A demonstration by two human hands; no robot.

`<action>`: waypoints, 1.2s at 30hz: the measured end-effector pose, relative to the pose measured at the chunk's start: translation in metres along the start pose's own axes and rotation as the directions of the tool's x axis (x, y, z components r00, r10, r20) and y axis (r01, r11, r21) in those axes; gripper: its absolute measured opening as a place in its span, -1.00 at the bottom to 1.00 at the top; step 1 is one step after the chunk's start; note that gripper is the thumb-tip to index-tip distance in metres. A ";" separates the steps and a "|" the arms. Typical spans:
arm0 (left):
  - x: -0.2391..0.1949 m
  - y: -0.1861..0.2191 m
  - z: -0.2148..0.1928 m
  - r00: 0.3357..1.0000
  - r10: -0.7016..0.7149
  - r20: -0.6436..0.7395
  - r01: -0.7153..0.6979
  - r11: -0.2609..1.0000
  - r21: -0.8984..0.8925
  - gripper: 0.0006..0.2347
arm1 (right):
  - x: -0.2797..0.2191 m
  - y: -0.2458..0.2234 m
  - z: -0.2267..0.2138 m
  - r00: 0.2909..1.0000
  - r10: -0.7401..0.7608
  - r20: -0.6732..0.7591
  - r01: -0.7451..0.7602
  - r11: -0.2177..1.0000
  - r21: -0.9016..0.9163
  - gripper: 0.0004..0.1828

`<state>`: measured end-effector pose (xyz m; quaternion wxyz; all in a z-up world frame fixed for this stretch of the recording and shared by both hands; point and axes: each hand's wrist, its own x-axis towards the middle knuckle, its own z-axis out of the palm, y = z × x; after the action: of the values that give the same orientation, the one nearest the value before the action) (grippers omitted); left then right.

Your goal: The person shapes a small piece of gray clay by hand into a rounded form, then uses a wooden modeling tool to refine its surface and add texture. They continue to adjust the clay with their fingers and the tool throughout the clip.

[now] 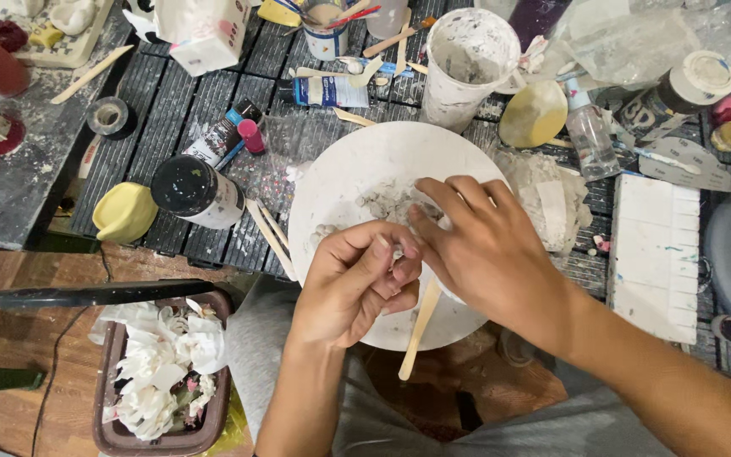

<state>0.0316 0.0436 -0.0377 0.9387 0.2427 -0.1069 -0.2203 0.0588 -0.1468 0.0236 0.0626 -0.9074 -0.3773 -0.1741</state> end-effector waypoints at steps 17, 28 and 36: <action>-0.004 -0.003 0.001 0.990 0.125 0.059 -0.131 0.986 0.103 -0.76 | -0.002 0.000 0.005 0.993 0.107 0.041 -0.113 0.978 0.173 -0.44; -0.014 -0.006 0.014 0.983 0.150 0.101 -0.166 0.971 0.170 -0.82 | -0.048 -0.012 -0.005 0.855 0.367 -0.367 -0.146 0.848 0.509 -0.72; -0.024 -0.052 0.023 0.999 0.050 0.004 -0.050 0.982 0.184 -0.83 | -0.098 -0.035 -0.011 0.842 0.235 -0.486 -0.039 0.925 0.379 -0.57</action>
<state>-0.0157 0.0041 -0.0464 0.9175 0.3258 -0.1328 -0.1856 -0.0325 -0.1896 -0.0023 0.3376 -0.8241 -0.3042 -0.3382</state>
